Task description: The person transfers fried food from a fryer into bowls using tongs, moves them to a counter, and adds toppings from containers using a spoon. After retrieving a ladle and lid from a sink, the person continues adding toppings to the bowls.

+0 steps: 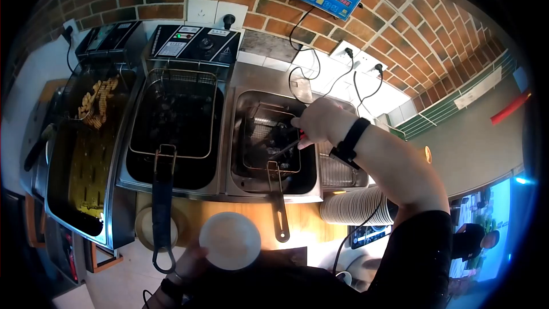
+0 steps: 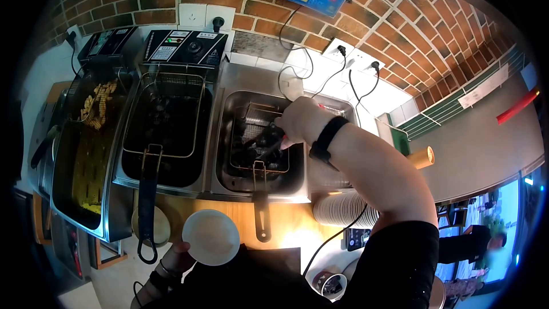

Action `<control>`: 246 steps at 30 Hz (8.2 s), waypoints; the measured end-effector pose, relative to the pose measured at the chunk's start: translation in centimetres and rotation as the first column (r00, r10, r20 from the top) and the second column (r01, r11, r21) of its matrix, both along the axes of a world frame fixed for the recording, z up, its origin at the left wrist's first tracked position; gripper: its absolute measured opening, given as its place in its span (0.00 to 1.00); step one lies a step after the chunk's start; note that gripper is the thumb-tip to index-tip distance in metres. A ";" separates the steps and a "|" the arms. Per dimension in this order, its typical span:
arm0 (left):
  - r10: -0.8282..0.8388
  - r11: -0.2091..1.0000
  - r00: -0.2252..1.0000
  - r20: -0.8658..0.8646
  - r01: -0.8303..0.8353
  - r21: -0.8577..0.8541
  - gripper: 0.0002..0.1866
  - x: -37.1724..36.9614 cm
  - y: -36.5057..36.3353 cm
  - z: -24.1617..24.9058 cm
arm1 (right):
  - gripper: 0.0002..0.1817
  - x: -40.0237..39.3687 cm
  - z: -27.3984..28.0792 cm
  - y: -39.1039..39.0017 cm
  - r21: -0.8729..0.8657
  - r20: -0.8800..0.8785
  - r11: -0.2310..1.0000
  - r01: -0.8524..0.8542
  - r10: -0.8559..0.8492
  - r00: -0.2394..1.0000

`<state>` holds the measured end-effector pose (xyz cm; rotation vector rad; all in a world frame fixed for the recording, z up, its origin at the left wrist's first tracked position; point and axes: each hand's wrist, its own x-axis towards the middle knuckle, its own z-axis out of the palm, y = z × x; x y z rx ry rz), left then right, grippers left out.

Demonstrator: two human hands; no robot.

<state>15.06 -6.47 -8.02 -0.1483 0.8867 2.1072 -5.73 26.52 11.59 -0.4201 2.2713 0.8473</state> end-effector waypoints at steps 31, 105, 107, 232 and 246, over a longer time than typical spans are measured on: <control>0.146 0.987 0.983 -0.113 -0.137 0.090 0.34 -3.3 4.3 4.6 | 0.20 9.6 -0.6 8.3 -0.492 -0.413 0.870 0.041 -0.274 0.868; 0.379 0.923 0.923 -0.068 -0.372 0.097 0.28 -5.0 6.9 3.0 | 0.26 17.8 11.9 1.0 -0.401 -0.344 0.914 -0.064 -0.086 0.935; 0.374 0.923 0.926 -0.054 -0.367 0.115 0.28 -5.0 6.2 3.6 | 0.26 17.1 11.7 2.4 -0.371 -0.394 0.928 -0.043 -0.116 0.912; 0.339 0.935 0.941 0.023 -0.339 0.107 0.25 -4.6 5.6 4.7 | 0.16 9.8 -4.7 6.9 0.006 -0.235 0.987 0.163 -0.157 0.959; 0.468 0.883 0.879 -0.092 -0.461 0.090 0.28 -7.0 8.3 5.1 | 0.24 16.3 7.4 5.9 -0.814 0.177 0.489 0.314 -0.306 0.935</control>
